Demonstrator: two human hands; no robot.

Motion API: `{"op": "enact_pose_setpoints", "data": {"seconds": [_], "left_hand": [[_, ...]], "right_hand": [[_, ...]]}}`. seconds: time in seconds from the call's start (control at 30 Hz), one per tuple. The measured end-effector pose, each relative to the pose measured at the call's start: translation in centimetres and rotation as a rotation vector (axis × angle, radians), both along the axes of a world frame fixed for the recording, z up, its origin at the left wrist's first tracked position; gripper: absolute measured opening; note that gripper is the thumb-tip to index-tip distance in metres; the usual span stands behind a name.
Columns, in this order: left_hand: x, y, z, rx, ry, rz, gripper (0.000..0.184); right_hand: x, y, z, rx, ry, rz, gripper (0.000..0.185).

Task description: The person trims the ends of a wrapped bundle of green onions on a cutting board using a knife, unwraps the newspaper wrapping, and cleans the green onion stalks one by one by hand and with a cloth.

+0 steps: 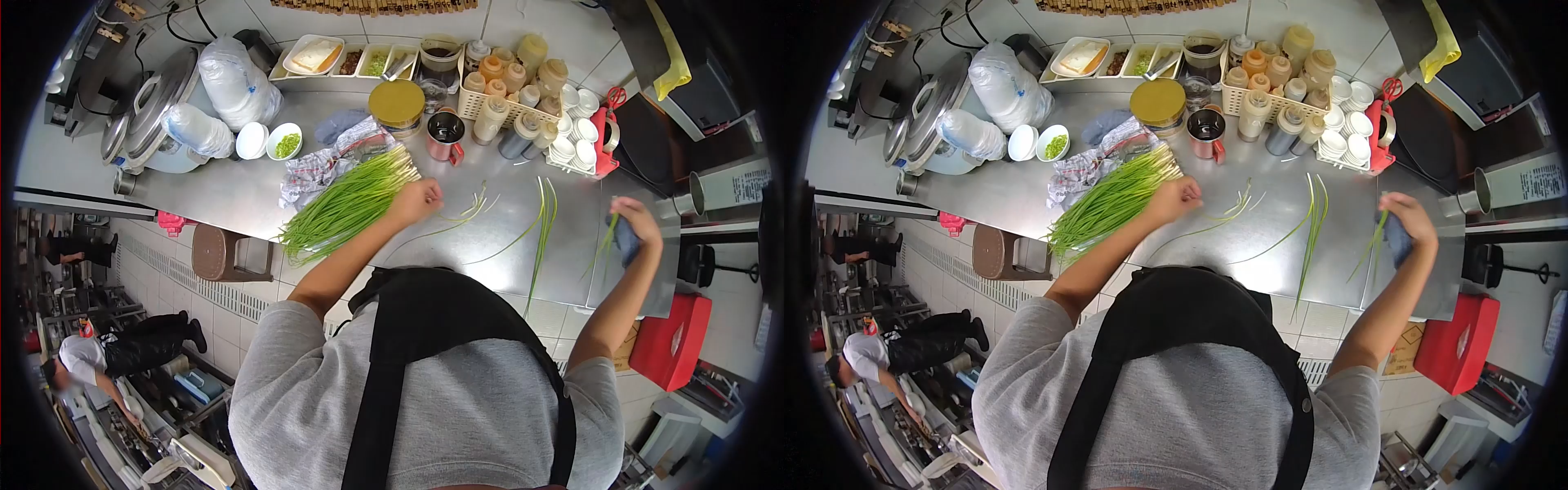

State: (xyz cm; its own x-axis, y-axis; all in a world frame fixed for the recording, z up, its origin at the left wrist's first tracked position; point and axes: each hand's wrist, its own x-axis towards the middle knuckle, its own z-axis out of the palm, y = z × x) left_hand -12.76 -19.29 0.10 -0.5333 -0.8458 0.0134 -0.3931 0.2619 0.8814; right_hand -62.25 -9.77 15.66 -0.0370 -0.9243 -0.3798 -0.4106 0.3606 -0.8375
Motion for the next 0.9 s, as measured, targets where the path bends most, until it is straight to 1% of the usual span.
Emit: {"op": "enact_pose_setpoints", "data": {"seconds": [0.03, 0.07, 0.1, 0.13, 0.17, 0.2, 0.23, 0.27, 0.3, 0.33, 0.37, 0.4, 0.43, 0.47, 0.5, 0.53, 0.57, 0.63, 0.7, 0.73, 0.77, 0.8, 0.87, 0.9], "left_hand": [[-1.2, 0.9, 0.4, -0.038, -0.161, -0.034, 0.021], [-2.3, 1.8, 0.3, -0.039, -0.159, -0.034, 0.021], [-3.5, 2.6, 0.3, -0.086, -0.223, -0.078, 0.023], [-4.5, 3.3, 0.3, -0.133, -0.288, -0.122, 0.024], [-5.1, 3.8, -0.3, -0.133, -0.288, -0.12, 0.024], [-5.6, 4.2, -1.6, -0.231, -0.306, -0.131, 0.025], [-5.9, 4.3, -2.8, -0.329, -0.324, -0.14, 0.025], [-6.0, 4.0, -4.0, -0.333, -0.325, -0.132, 0.025], [-6.0, 3.7, -5.1, -0.396, -0.337, -0.111, 0.025], [-5.9, 3.5, -5.7, -0.457, -0.35, -0.09, 0.026], [-5.6, 3.5, -5.1, -0.453, -0.355, -0.086, 0.026], [-5.3, 3.2, -4.6, -0.366, -0.202, -0.039, 0.023], [-5.0, 3.0, -4.3, -0.279, -0.049, 0.006, 0.021], [-4.9, 2.8, -4.3, -0.28, -0.051, 0.001, 0.021], [-4.9, 2.7, -4.1, -0.054, 0.067, 0.039, 0.021], [-5.0, 2.6, -4.1, 0.171, 0.183, 0.074, 0.022], [-5.3, 2.5, -4.3, 0.171, 0.183, 0.069, 0.022], [-6.1, 2.2, -4.6, 0.527, 0.529, 0.287, 0.022], [-6.0, 2.1, -4.1, 0.554, 0.565, 0.308, 0.024], [-5.9, 2.2, -3.5, 0.581, 0.599, 0.328, 0.027], [-5.7, 2.3, -2.4, 0.581, 0.596, 0.326, 0.027], [-5.6, 2.5, -1.3, 0.547, 0.581, 0.285, 0.03], [-5.4, 2.8, -0.2, 0.515, 0.562, 0.239, 0.033], [-5.3, 2.9, 0.1, 0.394, 0.486, 0.15, 0.036]], "right_hand": [[0.0, -1.2, -2.6, 0.052, 0.129, 0.08, 0.02], [0.5, -2.3, -4.9, 0.097, 0.22, 0.143, 0.022], [1.4, -3.2, -7.3, 0.141, 0.312, 0.207, 0.025], [2.3, -4.1, -10.7, 0.153, 0.4, 0.149, 0.027], [3.2, -4.6, -13.0, 0.165, 0.487, 0.091, 0.03], [4.4, -4.5, -13.3, 0.162, 0.488, 0.094, 0.03], [6.1, -3.9, -13.4, 0.071, 0.69, -0.029, 0.032], [7.6, -3.6, -13.1, -0.027, 0.887, -0.154, 0.035], [8.3, -3.4, -12.2, -0.036, 0.886, -0.148, 0.035], [8.9, -3.0, -10.3, -0.055, 0.82, -0.246, 0.036], [9.3, -2.3, -9.4, -0.067, 0.749, -0.344, 0.037], [9.4, -1.8, -9.9, -0.064, 0.744, -0.343, 0.037], [9.8, -1.3, -10.1, -0.058, 0.305, -0.42, 0.038], [10.0, -0.8, -10.1, -0.054, -0.134, -0.485, 0.04], [10.7, -0.2, -10.5, -0.054, -0.134, -0.49, 0.04], [13.1, 0.2, -10.0, -0.037, -0.415, -0.47, 0.041], [15.3, 0.6, -9.6, -0.019, -0.695, -0.443, 0.041], [18.3, 1.2, -11.0, 0.098, -0.895, -0.451, 0.042], [21.6, 1.3, -11.8, 0.127, -1.005, -0.417, 0.039], [22.9, 1.2, -12.3, 0.127, -1.007, -0.418, 0.039], [24.1, 1.0, -12.7, 0.166, -1.066, -0.39, 0.036], [25.2, 0.7, -13.0, 0.204, -1.125, -0.363, 0.034], [27.7, 0.1, -13.3, 0.164, -1.124, -0.374, 0.031], [28.6, -0.4, -13.3, 0.123, -1.12, -0.379, 0.028]]}}
